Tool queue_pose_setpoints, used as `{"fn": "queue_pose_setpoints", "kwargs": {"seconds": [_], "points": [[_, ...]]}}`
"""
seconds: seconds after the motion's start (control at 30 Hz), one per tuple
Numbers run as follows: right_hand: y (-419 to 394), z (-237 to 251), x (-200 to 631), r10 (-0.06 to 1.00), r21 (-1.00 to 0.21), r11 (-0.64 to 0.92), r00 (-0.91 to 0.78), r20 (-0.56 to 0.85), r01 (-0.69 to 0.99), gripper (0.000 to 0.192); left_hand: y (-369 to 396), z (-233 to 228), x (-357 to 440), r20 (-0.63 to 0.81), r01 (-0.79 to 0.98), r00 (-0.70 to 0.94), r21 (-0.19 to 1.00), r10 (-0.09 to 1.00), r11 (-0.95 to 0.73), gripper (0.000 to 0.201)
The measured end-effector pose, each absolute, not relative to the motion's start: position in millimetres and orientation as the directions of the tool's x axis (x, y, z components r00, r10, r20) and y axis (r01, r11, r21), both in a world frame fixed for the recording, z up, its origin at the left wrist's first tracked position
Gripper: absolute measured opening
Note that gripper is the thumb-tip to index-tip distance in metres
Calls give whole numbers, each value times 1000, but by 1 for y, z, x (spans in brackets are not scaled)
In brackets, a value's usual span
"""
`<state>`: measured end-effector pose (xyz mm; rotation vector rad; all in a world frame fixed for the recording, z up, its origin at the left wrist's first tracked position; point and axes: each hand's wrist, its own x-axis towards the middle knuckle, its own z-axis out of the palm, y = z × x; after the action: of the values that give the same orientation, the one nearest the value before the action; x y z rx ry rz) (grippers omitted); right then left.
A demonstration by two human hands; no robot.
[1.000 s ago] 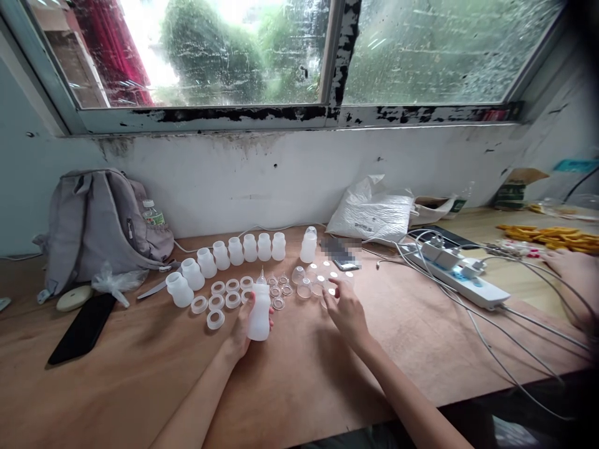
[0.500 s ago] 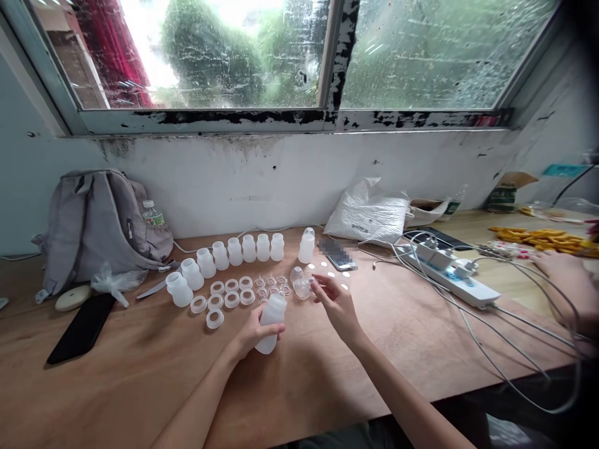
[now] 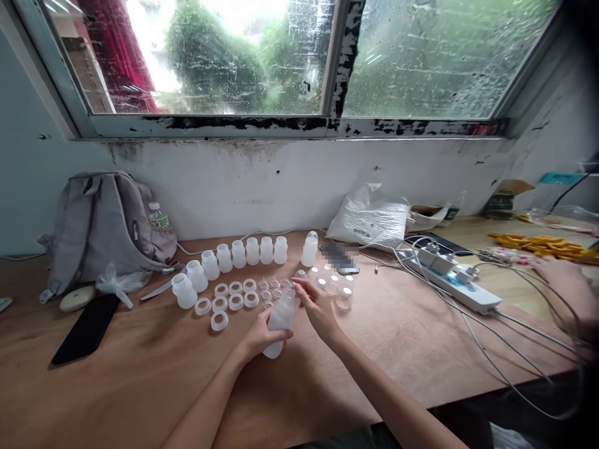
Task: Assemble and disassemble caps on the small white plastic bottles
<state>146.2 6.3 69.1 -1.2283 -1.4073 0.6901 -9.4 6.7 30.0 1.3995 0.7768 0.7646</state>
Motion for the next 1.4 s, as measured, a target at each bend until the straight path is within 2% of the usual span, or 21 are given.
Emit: {"fn": "queue_pose_setpoints", "kwargs": {"seconds": [0.27,0.47,0.63,0.87,1.0,1.27,1.4], "points": [[3,64,140,933,-916,300,120,340,265,30,7,27,-9,2,-7,530,1000,848,3,35],[2,57,135,909,-898,354,130,396,262,29,6,24,-5,18,-65,477,998,879,15,34],[8,67,134,903,-847,394,24,429,356,23,6,21,-6,17,-81,431,997,902,20,32],[23,78,138,908,-801,405,-93,408,442,20,6,17,-6,11,-69,397,997,918,18,30],[24,76,135,899,-792,417,-73,432,447,23,5,18,-7,14,-68,387,998,922,13,30],[17,64,123,876,-808,424,42,480,409,18,3,22,-7,18,-75,368,997,930,10,33],[14,63,124,877,-807,427,32,480,408,20,1,23,-6,44,-72,367,997,929,-19,34]]}}
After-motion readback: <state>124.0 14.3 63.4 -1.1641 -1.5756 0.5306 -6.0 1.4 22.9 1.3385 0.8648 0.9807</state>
